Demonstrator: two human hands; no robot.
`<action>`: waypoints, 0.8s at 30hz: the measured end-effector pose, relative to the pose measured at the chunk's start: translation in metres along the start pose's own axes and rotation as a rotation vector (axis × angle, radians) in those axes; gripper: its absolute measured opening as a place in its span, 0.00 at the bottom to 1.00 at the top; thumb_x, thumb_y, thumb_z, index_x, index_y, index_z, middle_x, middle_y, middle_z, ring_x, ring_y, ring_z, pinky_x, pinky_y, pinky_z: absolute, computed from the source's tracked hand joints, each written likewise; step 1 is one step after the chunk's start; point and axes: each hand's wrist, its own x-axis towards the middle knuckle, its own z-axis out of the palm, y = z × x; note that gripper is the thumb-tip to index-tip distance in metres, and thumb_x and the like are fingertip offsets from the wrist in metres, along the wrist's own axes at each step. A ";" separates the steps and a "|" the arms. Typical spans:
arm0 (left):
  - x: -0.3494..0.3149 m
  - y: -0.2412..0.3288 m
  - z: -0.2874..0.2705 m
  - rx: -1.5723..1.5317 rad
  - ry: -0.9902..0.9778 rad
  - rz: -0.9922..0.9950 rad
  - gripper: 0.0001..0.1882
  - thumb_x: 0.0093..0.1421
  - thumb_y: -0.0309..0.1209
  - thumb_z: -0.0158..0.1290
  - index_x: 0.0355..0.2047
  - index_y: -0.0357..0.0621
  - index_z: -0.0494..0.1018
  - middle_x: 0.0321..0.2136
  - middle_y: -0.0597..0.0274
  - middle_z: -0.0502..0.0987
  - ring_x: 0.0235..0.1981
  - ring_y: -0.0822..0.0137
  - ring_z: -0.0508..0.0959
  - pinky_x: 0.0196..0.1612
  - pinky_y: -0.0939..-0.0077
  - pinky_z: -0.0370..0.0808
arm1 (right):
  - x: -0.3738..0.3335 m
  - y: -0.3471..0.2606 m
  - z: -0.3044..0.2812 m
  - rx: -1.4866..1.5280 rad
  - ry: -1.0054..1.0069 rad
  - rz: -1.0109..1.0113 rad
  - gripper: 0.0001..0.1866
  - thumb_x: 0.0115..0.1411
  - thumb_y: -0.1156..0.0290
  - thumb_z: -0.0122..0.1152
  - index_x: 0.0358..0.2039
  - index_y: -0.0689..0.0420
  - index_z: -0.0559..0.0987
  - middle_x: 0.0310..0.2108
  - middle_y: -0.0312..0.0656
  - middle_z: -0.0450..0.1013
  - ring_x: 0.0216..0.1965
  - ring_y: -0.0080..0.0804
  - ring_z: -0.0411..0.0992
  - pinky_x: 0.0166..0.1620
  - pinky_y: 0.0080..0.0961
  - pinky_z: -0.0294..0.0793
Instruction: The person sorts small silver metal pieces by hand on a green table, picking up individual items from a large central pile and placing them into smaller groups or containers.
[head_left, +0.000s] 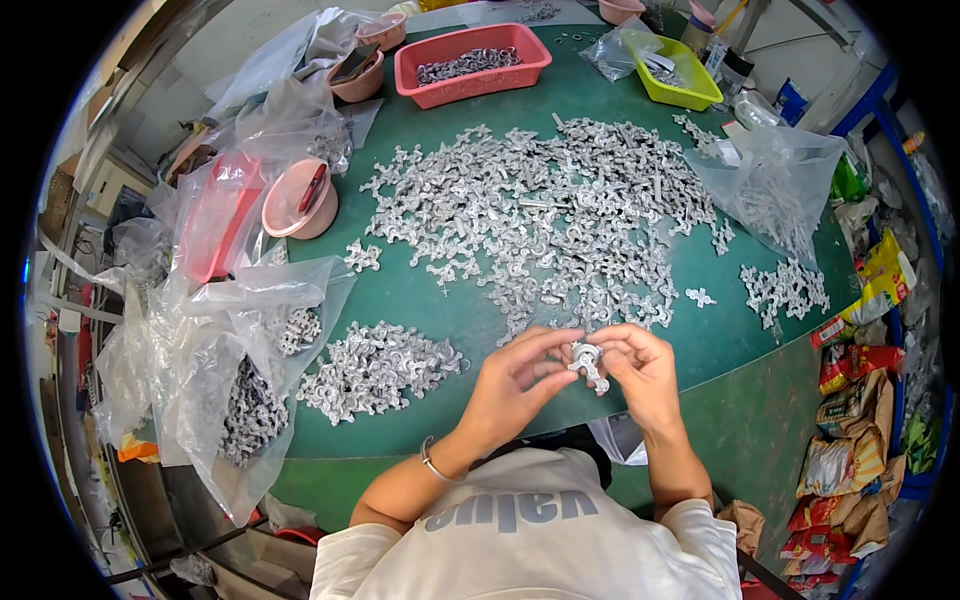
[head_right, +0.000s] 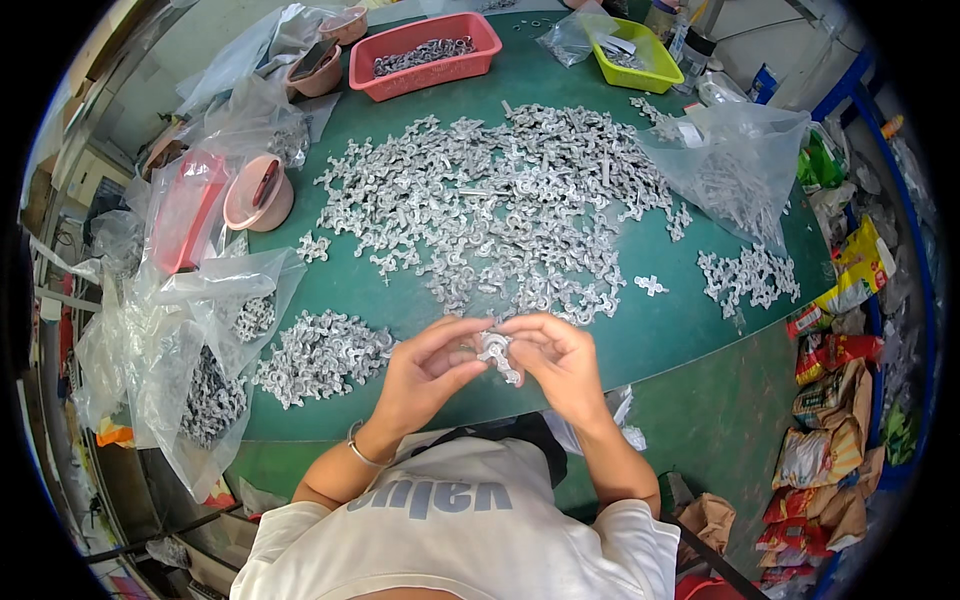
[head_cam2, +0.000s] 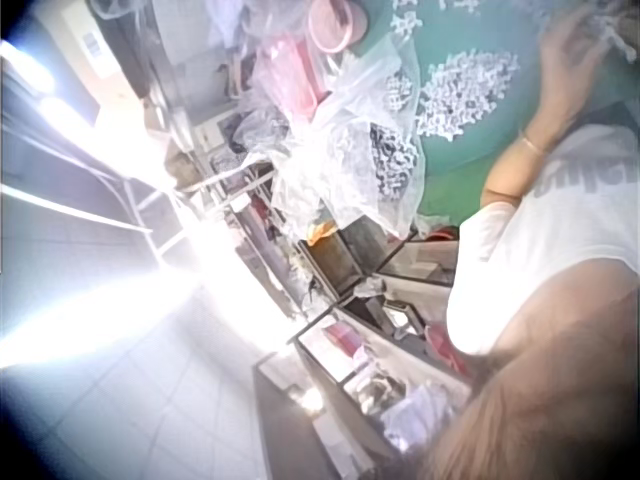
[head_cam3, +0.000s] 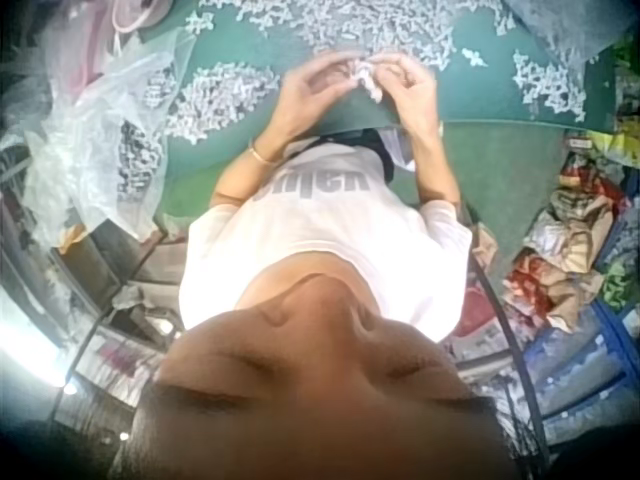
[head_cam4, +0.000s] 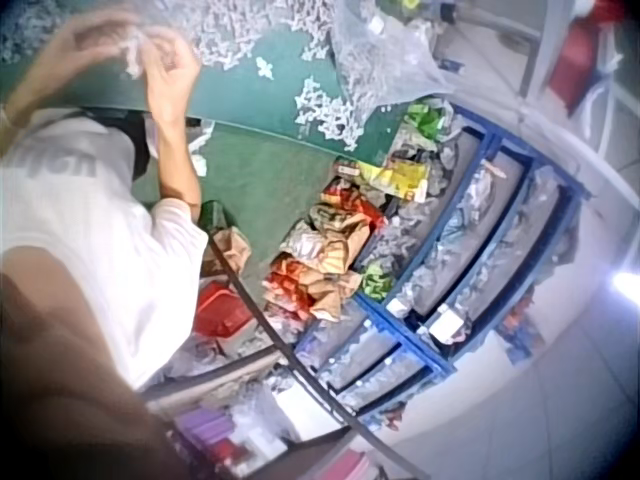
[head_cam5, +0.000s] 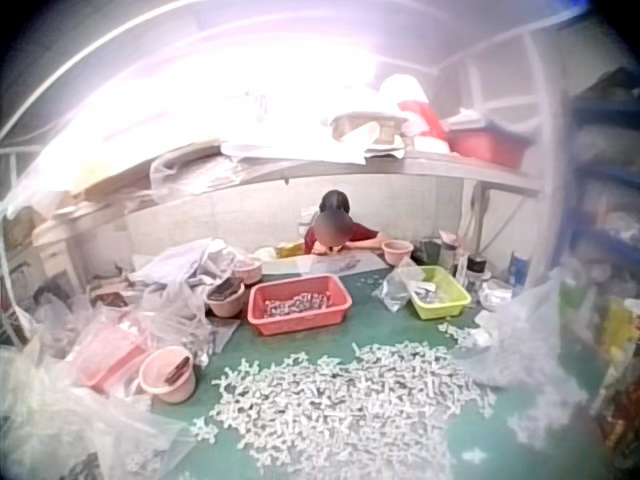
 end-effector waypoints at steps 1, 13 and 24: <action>-0.001 0.001 0.000 -0.008 0.016 0.002 0.20 0.53 0.15 0.51 0.48 0.30 0.67 0.37 0.62 0.66 0.40 0.74 0.68 0.45 0.78 0.71 | -0.003 -0.004 0.001 0.004 0.009 0.008 0.11 0.55 0.80 0.55 0.40 0.67 0.72 0.29 0.41 0.72 0.27 0.19 0.69 0.28 0.14 0.68; -0.005 0.000 0.005 -0.048 0.091 0.078 0.22 0.48 0.11 0.53 0.46 0.28 0.67 0.39 0.59 0.67 0.40 0.72 0.70 0.44 0.79 0.74 | -0.018 -0.013 0.008 -0.591 0.052 -0.501 0.13 0.41 0.84 0.66 0.30 0.64 0.76 0.27 0.43 0.73 0.24 0.28 0.69 0.30 0.21 0.67; -0.011 -0.002 -0.001 0.253 0.114 -0.047 0.12 0.52 0.19 0.56 0.38 0.29 0.72 0.30 0.58 0.74 0.26 0.74 0.75 0.32 0.82 0.75 | -0.023 -0.002 0.008 -0.414 0.139 -0.297 0.06 0.47 0.83 0.62 0.28 0.66 0.77 0.23 0.42 0.73 0.24 0.25 0.69 0.29 0.19 0.66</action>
